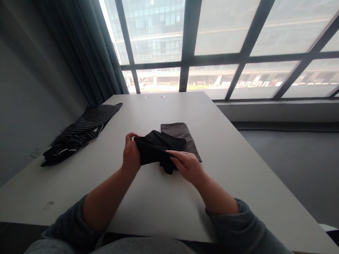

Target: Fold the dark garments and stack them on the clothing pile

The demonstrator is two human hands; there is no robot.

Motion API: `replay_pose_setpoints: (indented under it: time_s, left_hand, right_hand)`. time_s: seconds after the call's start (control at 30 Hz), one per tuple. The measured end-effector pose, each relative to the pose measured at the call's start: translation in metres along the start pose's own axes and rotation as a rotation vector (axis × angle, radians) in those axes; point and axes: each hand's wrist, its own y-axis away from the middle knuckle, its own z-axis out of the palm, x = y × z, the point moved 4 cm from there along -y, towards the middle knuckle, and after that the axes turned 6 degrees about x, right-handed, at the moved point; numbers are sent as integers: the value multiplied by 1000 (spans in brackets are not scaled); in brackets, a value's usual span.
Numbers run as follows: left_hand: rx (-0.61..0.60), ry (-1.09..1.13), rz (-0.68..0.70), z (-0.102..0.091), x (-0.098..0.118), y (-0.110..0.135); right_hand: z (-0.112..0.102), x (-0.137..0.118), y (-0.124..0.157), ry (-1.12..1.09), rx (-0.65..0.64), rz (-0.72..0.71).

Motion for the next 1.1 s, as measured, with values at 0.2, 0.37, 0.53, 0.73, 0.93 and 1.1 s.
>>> replay_pose_setpoints:
  time_s: [0.2, 0.37, 0.53, 0.73, 0.93, 1.1]
  left_hand:
    - [-568, 35, -130, -14, 38, -21]
    - [-1058, 169, -450, -46, 44, -24]
    - [-910, -27, -386, -45, 14, -47]
    - [-534, -804, 6, -39, -15, -74]
    - [-1053, -959, -52, -21, -8, -31]
    - [-1129, -985, -64, -28, 13, -18]
  right_hand:
    - [-25, 27, -2, -368, 385, 426]
    - [-21, 18, 4, -808, 109, 734]
    - [-15, 27, 2, -906, 106, 849]
    - [-20, 60, -13, -744, 244, 770]
    - [-7, 36, -9, 117, -257, 333]
    - [-2, 37, -3, 377, -353, 332]
